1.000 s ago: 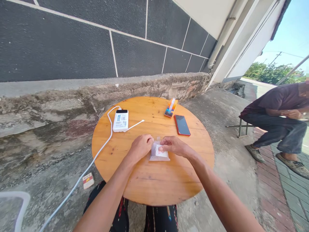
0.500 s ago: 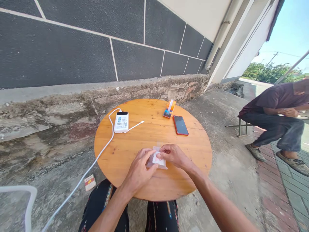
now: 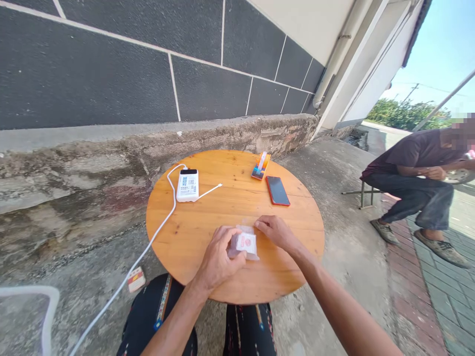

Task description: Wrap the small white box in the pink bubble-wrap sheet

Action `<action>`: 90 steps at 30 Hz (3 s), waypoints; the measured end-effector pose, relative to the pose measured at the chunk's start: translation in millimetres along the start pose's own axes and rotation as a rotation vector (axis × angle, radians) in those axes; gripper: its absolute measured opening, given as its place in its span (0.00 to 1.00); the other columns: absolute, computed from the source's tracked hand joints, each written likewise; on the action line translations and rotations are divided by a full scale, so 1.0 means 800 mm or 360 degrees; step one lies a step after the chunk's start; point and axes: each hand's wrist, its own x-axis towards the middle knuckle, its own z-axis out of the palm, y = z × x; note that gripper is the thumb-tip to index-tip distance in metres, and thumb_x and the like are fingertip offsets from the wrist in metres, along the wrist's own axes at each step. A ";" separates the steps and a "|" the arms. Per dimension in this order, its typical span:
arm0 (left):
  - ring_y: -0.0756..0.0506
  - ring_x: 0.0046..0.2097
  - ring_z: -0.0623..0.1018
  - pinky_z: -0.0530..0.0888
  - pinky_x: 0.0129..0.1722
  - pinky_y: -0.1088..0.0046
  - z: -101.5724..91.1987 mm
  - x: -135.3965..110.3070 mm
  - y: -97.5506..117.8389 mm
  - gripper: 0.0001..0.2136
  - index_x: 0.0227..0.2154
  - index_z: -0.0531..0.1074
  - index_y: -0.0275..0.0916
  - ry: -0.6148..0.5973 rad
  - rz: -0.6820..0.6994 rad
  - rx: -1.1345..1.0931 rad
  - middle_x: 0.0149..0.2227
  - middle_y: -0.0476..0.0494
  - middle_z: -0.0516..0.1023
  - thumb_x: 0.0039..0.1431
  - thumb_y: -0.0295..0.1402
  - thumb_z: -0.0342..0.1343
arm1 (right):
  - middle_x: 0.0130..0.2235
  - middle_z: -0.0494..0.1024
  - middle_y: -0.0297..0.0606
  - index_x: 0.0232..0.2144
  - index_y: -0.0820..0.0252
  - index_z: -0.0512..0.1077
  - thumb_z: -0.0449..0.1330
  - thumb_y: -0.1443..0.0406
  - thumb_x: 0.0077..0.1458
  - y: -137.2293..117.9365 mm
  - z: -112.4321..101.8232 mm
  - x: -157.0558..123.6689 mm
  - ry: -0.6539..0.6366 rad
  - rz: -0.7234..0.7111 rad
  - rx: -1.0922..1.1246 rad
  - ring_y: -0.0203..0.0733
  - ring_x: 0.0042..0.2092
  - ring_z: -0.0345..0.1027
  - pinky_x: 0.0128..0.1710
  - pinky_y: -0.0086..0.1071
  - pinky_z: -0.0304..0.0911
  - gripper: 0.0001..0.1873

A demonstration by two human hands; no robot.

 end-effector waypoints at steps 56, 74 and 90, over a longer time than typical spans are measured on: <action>0.43 0.47 0.72 0.71 0.46 0.66 0.002 -0.002 -0.010 0.17 0.43 0.67 0.40 -0.0038 0.0020 -0.0022 0.43 0.44 0.70 0.48 0.27 0.55 | 0.21 0.67 0.29 0.22 0.62 0.72 0.61 0.57 0.48 -0.009 0.025 0.012 -0.0177 0.0061 0.1022 0.31 0.24 0.57 0.26 0.27 0.53 0.13; 0.43 0.45 0.73 0.72 0.45 0.65 0.002 -0.002 -0.008 0.16 0.42 0.69 0.41 -0.0007 -0.0013 -0.0055 0.41 0.44 0.72 0.47 0.27 0.55 | 0.25 0.73 0.33 0.25 0.63 0.75 0.58 0.61 0.51 -0.022 -0.003 -0.005 -0.0435 -0.0158 0.0821 0.36 0.29 0.64 0.31 0.29 0.60 0.11; 0.44 0.44 0.73 0.72 0.45 0.66 0.003 -0.001 -0.007 0.16 0.42 0.69 0.40 0.0024 0.0021 -0.0072 0.40 0.45 0.72 0.48 0.25 0.55 | 0.53 0.68 0.50 0.52 0.63 0.65 0.48 0.76 0.56 -0.046 0.012 -0.075 -0.0005 -0.0841 -0.1136 0.48 0.48 0.65 0.44 0.39 0.62 0.22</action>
